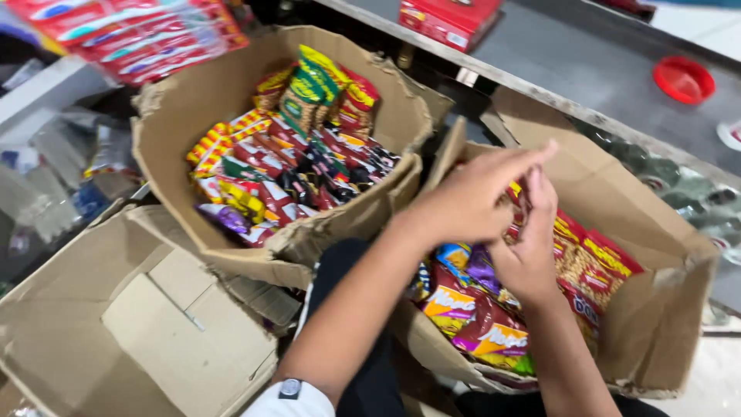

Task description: Organizing and restocking various snack bags from one cardboard box into another.

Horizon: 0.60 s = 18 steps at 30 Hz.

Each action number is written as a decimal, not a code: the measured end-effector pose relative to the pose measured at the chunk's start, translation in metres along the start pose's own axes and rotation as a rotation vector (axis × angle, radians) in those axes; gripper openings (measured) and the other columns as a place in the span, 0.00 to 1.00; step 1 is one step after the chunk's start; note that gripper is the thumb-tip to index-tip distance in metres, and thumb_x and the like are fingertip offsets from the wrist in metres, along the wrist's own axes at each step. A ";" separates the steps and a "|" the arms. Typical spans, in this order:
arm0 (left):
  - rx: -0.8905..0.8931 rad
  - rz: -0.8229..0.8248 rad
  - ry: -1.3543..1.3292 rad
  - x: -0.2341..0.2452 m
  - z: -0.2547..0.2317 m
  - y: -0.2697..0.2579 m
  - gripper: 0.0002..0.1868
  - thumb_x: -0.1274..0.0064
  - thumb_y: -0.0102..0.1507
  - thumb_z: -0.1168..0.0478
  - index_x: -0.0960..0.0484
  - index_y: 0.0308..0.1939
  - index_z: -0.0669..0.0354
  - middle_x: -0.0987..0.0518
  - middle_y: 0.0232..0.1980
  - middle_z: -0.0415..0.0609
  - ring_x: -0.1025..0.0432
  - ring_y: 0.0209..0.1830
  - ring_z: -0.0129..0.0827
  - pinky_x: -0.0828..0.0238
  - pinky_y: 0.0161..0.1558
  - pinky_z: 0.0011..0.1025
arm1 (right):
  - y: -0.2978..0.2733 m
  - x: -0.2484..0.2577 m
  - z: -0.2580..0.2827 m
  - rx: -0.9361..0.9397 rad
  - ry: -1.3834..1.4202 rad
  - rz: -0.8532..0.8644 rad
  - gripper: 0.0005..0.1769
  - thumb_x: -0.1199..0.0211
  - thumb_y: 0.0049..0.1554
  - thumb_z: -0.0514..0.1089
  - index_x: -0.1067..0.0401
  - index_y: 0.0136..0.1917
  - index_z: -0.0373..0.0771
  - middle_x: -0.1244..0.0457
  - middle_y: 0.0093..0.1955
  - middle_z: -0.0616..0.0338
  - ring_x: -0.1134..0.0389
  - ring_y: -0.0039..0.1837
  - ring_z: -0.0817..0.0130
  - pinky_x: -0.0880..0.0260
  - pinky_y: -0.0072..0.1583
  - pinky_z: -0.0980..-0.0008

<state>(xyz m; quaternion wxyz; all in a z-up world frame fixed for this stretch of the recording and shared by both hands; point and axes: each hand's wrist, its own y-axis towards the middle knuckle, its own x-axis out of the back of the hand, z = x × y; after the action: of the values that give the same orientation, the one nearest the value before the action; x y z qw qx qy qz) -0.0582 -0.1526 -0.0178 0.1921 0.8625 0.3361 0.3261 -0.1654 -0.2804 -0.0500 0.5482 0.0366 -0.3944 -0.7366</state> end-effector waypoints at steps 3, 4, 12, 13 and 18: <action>0.021 -0.092 -0.219 0.040 0.039 -0.010 0.40 0.50 0.60 0.75 0.37 0.78 0.58 0.32 0.78 0.57 0.37 0.79 0.42 0.41 0.79 0.38 | 0.021 -0.021 0.028 0.102 -0.400 0.060 0.40 0.31 0.59 0.45 0.44 0.79 0.35 0.52 0.81 0.36 0.50 0.83 0.44 0.49 0.80 0.50; 0.024 -0.101 -0.213 0.056 0.059 -0.014 0.40 0.50 0.60 0.75 0.37 0.78 0.58 0.32 0.78 0.57 0.37 0.79 0.42 0.41 0.79 0.38 | 0.031 -0.036 0.023 0.108 -0.392 0.067 0.40 0.31 0.59 0.45 0.44 0.79 0.35 0.52 0.81 0.36 0.50 0.83 0.44 0.49 0.80 0.50; 0.667 -0.564 -0.243 0.127 0.364 -0.017 0.27 0.42 0.58 0.62 0.26 0.62 0.63 0.17 0.55 0.60 0.23 0.51 0.42 0.25 0.52 0.37 | 0.174 -0.198 -0.138 -0.419 0.303 0.226 0.17 0.32 0.55 0.47 0.25 0.55 0.37 0.30 0.53 0.54 0.30 0.56 0.69 0.31 0.60 0.69; 0.653 -0.577 -0.234 0.129 0.382 -0.020 0.27 0.42 0.58 0.62 0.26 0.62 0.63 0.17 0.55 0.60 0.23 0.51 0.42 0.25 0.52 0.37 | 0.191 -0.214 -0.154 -0.399 0.306 0.231 0.17 0.32 0.55 0.47 0.25 0.55 0.37 0.30 0.53 0.54 0.30 0.56 0.69 0.31 0.60 0.69; 0.727 -0.582 0.050 0.115 0.435 -0.065 0.27 0.46 0.59 0.63 0.23 0.63 0.65 0.18 0.57 0.63 0.23 0.56 0.49 0.29 0.59 0.39 | 0.224 -0.272 -0.238 -0.931 0.001 0.483 0.16 0.33 0.56 0.50 0.24 0.50 0.36 0.33 0.47 0.53 0.35 0.48 0.62 0.34 0.50 0.57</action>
<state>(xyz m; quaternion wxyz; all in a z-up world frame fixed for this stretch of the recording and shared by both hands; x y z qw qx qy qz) 0.2774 -0.0748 -0.3138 -0.0475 0.7356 0.6610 0.1403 0.2329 -0.2011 -0.1775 0.6609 -0.3026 -0.0221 -0.6865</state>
